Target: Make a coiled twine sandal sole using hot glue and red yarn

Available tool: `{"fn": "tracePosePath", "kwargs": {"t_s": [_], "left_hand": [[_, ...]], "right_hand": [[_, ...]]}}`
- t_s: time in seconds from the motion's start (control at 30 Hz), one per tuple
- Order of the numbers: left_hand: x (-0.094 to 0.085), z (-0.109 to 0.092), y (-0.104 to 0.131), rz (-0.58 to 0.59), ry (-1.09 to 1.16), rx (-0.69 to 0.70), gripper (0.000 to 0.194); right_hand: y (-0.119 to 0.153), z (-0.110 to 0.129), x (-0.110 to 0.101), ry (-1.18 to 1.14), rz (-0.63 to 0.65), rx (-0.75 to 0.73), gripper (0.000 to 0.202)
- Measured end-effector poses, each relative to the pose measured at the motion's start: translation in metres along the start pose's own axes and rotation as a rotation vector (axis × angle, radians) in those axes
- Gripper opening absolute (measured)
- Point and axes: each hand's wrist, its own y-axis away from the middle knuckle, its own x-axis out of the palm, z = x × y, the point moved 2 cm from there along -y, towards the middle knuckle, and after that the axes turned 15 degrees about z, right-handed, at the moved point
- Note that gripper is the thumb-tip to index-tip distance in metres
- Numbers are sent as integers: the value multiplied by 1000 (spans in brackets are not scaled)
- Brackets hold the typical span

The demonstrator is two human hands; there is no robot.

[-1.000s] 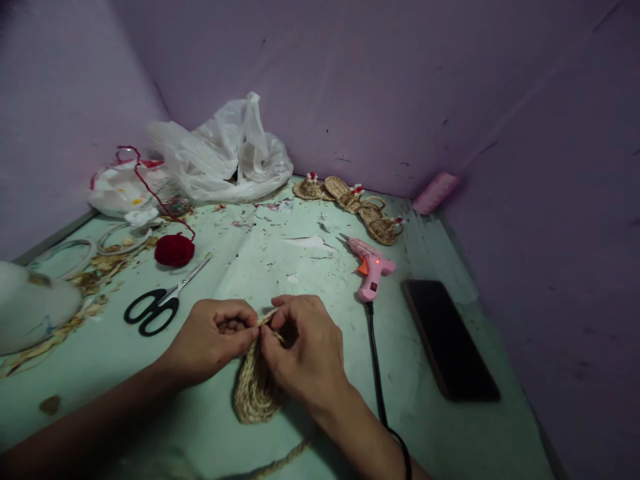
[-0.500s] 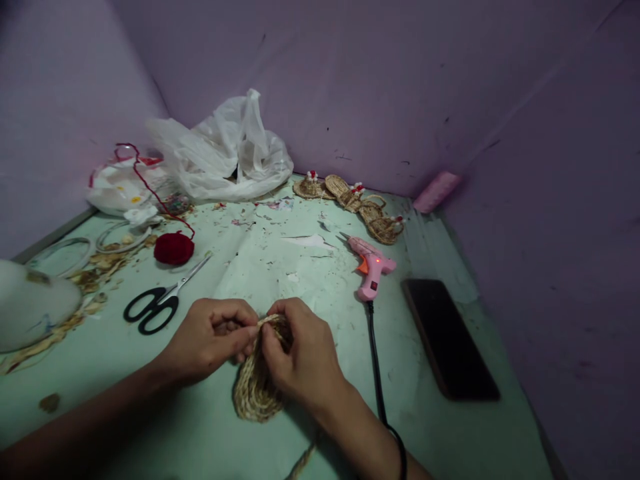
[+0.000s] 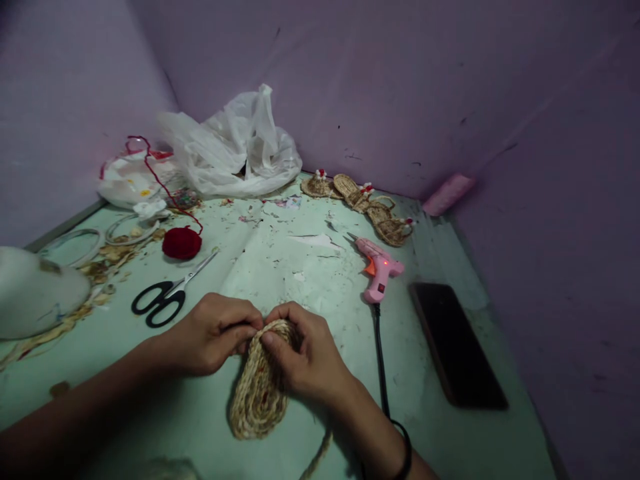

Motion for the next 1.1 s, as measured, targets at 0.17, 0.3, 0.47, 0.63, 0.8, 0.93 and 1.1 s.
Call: {"fn": "tracePosePath", "kwargs": {"t_s": [0.17,0.3,0.47,0.63,0.8,0.93,1.1], "left_hand": [[4,3,1,-82,-233,100,12],[8,6,-2,-87,-208,55,8],[14,4,-1,-79,-225,33,9],[17,2,-1,-83,-277,58,9],[4,11,-1,-150,-178,-172,14],[1,13,-3,-16,-152,-141,13],[4,14,-6,-94,-92,-147,11]], "right_hand": [[0,-4,-1,-243,98,-16,24],[-1,-10,-1,-532,154,6,26],[-2,-13,0,-655,160,47,29],[0,-13,-1,-570,152,44,29],[4,-11,-1,-500,115,48,30],[2,-11,0,-474,90,62,29],[-2,-12,-1,-417,-13,89,26]]}}
